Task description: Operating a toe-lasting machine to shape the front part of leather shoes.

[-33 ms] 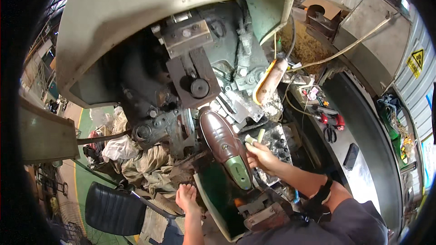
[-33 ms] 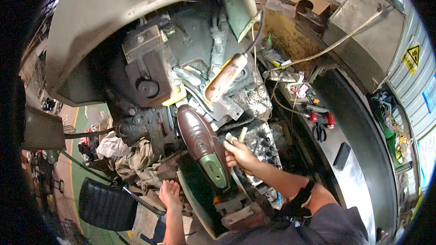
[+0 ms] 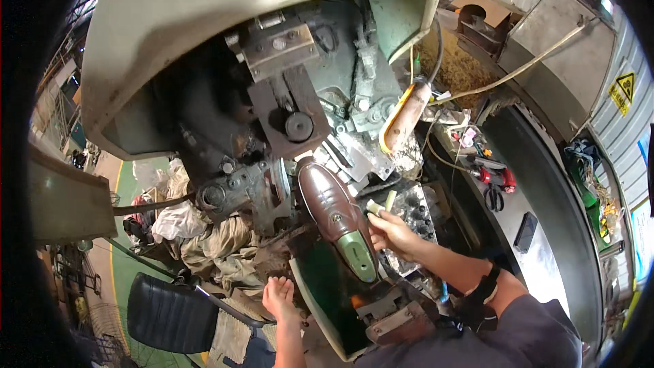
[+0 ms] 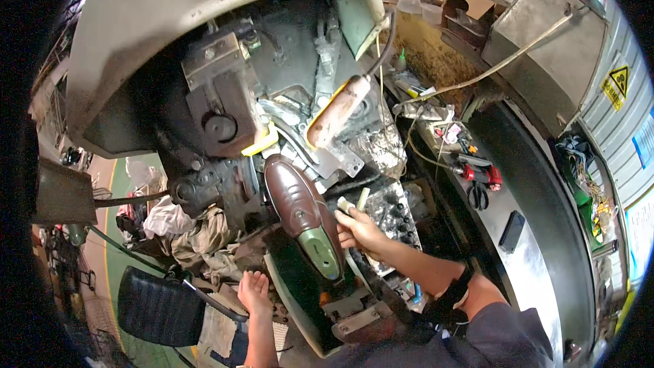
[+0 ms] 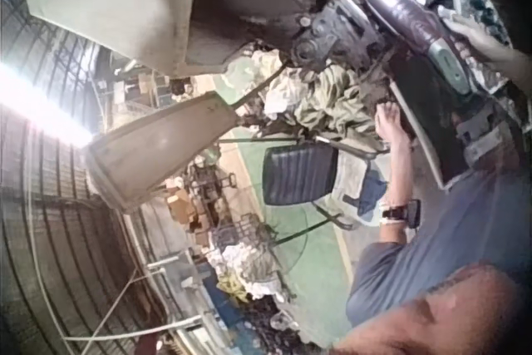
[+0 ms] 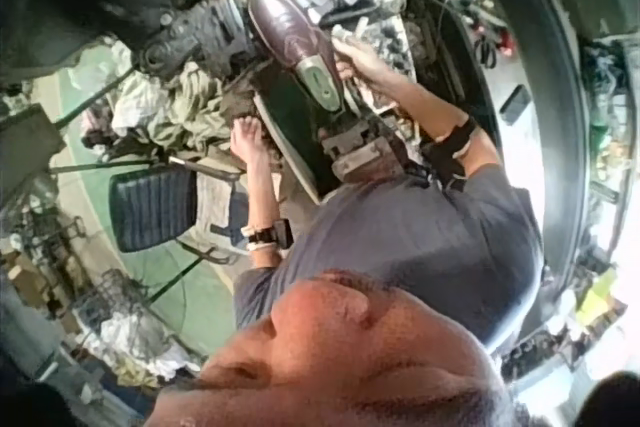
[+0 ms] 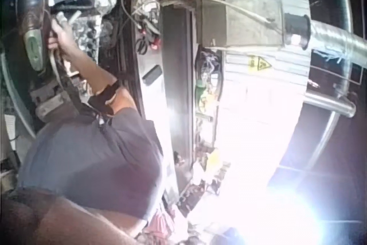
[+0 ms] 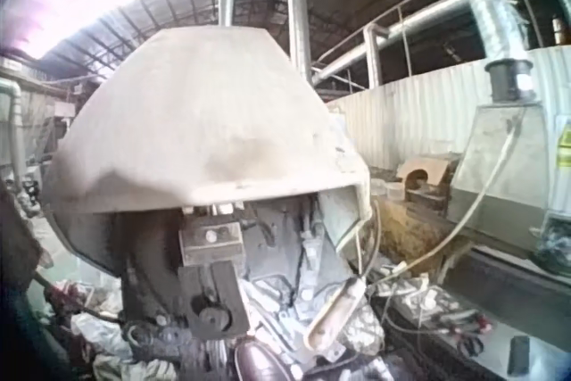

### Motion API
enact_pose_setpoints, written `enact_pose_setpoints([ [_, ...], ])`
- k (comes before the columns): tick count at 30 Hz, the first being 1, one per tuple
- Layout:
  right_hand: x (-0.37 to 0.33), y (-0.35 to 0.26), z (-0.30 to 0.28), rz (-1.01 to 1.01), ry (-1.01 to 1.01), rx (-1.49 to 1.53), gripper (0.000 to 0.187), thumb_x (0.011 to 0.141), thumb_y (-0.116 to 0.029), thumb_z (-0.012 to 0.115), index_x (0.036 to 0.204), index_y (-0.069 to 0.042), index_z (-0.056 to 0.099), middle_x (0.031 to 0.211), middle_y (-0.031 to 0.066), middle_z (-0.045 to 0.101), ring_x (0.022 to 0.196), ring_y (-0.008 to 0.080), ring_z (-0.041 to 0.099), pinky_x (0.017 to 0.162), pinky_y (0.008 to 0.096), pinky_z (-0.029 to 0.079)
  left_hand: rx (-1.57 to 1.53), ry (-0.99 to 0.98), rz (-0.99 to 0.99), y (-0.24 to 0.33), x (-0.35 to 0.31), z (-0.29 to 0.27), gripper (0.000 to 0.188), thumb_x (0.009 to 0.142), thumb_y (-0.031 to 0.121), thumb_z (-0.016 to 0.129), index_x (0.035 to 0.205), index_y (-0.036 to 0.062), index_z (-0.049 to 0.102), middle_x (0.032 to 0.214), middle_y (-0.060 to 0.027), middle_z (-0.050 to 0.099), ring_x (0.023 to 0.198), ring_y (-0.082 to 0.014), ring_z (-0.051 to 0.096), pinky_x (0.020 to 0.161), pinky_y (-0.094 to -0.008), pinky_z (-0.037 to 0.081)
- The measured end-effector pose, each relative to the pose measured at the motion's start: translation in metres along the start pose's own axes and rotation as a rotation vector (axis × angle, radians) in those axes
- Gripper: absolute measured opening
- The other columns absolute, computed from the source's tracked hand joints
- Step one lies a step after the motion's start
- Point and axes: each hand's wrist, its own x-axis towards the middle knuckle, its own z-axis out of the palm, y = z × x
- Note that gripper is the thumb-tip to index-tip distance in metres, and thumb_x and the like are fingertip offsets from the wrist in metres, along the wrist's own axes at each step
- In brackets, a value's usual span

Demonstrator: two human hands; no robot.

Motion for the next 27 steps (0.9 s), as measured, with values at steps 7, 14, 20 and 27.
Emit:
enact_pose_setpoints([
  [7,-0.030,-0.019,-0.024,-0.095,0.021,-0.335,0.053,0.101,-0.022,0.061,0.145,-0.004,0.038,0.105,0.0122,0.068,0.085,0.0179,0.068,0.079,0.0323,0.058,0.069,-0.084,0.033,0.001,-0.023,0.019,0.029,0.099,0.028,0.062,0.109,0.0005,0.060,0.096,-0.0105,0.068,0.084,-0.0225,0.068,0.081,-0.0358,0.057],
  [14,-0.058,-0.020,-0.050,-0.374,0.162,-0.936,0.036,0.095,-0.019,0.069,0.120,0.004,0.057,0.091,0.0074,0.070,0.080,0.0078,0.060,0.068,0.0274,0.052,0.286,-0.453,0.415,0.041,-0.094,0.112,0.047,0.099,0.022,0.063,0.138,0.0002,0.047,0.126,-0.0195,0.060,0.118,-0.0275,0.060,0.099,-0.0389,0.049],
  [20,-0.082,-0.015,-0.052,-0.620,0.194,-0.945,0.030,0.093,-0.011,0.070,0.118,0.004,0.066,0.091,0.0118,0.075,0.082,0.0108,0.067,0.071,0.0292,0.054,0.707,-0.561,0.796,0.045,-0.147,0.173,0.093,0.086,0.028,0.075,0.156,0.0025,0.018,0.147,-0.0306,0.037,0.137,-0.0421,0.039,0.114,-0.0487,0.033],
  [27,-0.144,-0.006,-0.111,-0.714,0.263,-0.707,0.033,0.094,-0.001,0.064,0.126,0.005,0.063,0.096,0.0019,0.068,0.088,0.0075,0.059,0.082,0.0239,0.049,0.910,-0.297,0.959,0.023,-0.168,0.174,0.100,0.081,0.024,0.074,0.158,0.0139,0.012,0.145,-0.0390,0.031,0.131,-0.0535,0.040,0.111,-0.0532,0.036],
])
